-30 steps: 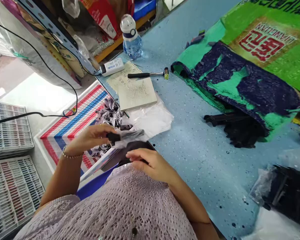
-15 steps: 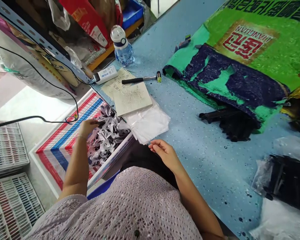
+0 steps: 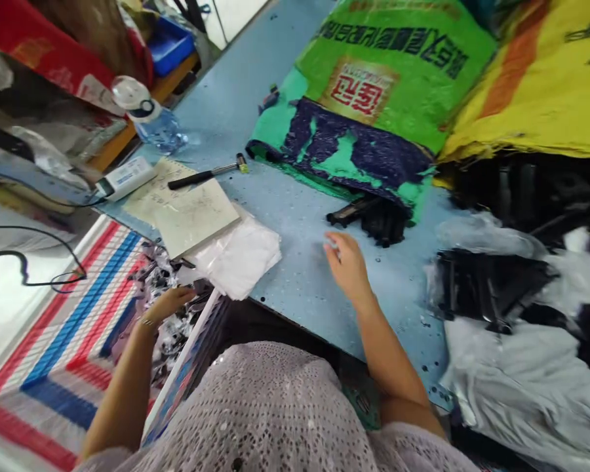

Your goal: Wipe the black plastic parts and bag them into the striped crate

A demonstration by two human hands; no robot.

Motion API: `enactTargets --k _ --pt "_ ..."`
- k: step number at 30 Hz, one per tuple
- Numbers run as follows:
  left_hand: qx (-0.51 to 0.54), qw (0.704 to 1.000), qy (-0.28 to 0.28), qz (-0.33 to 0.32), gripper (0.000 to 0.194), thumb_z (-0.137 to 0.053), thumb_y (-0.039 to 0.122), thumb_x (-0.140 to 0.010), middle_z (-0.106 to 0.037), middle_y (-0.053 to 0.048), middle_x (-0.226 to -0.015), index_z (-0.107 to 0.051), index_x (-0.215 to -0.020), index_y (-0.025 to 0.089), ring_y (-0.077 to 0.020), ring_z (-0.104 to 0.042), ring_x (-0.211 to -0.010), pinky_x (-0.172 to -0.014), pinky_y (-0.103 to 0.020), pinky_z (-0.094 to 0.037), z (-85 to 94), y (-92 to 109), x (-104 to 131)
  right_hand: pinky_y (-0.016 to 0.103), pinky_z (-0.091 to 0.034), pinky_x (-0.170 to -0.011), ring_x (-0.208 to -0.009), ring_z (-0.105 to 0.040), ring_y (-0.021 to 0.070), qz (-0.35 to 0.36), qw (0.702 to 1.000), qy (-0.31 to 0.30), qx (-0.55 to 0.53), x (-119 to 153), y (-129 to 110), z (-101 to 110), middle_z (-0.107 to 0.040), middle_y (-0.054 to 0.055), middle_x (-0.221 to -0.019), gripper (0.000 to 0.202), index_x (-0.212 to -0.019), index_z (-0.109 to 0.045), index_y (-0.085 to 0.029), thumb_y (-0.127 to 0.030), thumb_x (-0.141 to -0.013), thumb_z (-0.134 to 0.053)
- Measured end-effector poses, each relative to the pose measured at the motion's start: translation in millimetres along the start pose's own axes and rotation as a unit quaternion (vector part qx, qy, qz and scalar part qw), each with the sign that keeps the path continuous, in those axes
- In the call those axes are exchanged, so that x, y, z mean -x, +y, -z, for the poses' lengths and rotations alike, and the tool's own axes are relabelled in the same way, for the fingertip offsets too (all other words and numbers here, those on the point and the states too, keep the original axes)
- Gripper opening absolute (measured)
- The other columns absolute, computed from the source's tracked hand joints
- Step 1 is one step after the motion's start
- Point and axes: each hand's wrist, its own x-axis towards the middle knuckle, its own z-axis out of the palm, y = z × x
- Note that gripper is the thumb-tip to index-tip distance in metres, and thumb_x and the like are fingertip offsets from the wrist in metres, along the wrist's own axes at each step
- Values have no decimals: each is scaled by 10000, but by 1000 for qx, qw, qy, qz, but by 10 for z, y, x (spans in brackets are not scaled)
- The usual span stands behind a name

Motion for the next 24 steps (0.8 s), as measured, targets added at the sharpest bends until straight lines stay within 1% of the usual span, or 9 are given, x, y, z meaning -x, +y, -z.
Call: enactTargets --k 2,4,7,11,13,15,18,21,24 --pt "44 993 -91 -61 290 -726 505 -804 -768 -31 -829 -777 -807 220 -288 -719 -871 -797 -363 -579 127 129 233 624 -355 -1114 -1396 -409 395 29 987 76 140 -339 160 155 -483 193 -1479 465 -1357 -602 -201 -429 -954 -561" --pt "108 970 -178 -129 282 -686 504 -842 -784 -41 -926 -790 -914 252 -283 -727 -928 -842 -363 -577 163 356 401 715 -258 -1125 -1480 -224 485 24 970 83 227 -602 272 165 -328 214 -1589 539 -1385 -571 -167 -417 -911 -632" --pt "219 932 -206 -200 295 -655 466 -887 -783 -71 -996 -755 -1061 250 -255 -732 -968 -913 -381 -571 -34 912 432 757 -167 -1142 -1503 -75 536 34 963 76 255 -723 342 -13 -353 222 -1565 453 -1265 -617 -123 -302 -854 -686" --pt "359 890 -152 -236 443 -711 423 -854 -710 -127 -1246 -648 -1237 211 -240 -675 -1161 -1051 -422 -509 -612 1805 90 673 -173 -1216 -1511 -223 406 113 982 65 136 -364 258 -252 -544 153 -1367 279 -1068 -618 -194 -163 -792 -644" --pt "437 857 -150 -227 561 -720 447 -839 -621 -146 -1379 -564 -1326 216 -241 -628 -1238 -1072 -429 -491 -879 2171 -93 678 -198 -1213 -1515 -242 372 146 987 32 62 -59 140 -317 -548 128 -1354 311 -1071 -590 -232 -160 -773 -645" --pt "499 823 -174 -209 605 -716 484 -833 -620 -139 -1344 -521 -1340 218 -232 -639 -1195 -1016 -399 -520 -1046 2423 -197 692 -207 -1207 -1545 -169 370 175 984 -37 5 250 -7 -344 -487 117 -1432 363 -1117 -574 -252 -193 -773 -676" --pt "544 797 -188 -184 600 -786 453 -770 -669 -69 -1101 -538 -1261 216 -163 -670 -923 -812 -288 -544 -1081 2575 -198 632 -322 -1186 -1526 -238 363 194 968 -105 -124 573 -204 -286 -371 98 -1528 468 -1180 -539 -287 -351 -775 -765" --pt "588 763 -217 -157 552 -810 451 -724 -635 -10 -952 -564 -1165 227 -76 -531 -598 -533 -230 -420 -973 2539 -94 495 -506 -1036 -1346 -497 289 125 960 -30 -248 571 -307 -153 -465 88 -1413 345 -1198 -513 -334 -486 -910 -627" --pt "613 714 -304 -149 520 -768 528 -720 -619 -13 -852 -611 -1084 192 -64 -419 -504 -455 -232 -306 -892 2466 29 418 -526 -879 -1072 -596 257 84 984 18 -156 255 -335 -101 -598 99 -1151 304 -1144 -555 -294 -543 -995 -465"
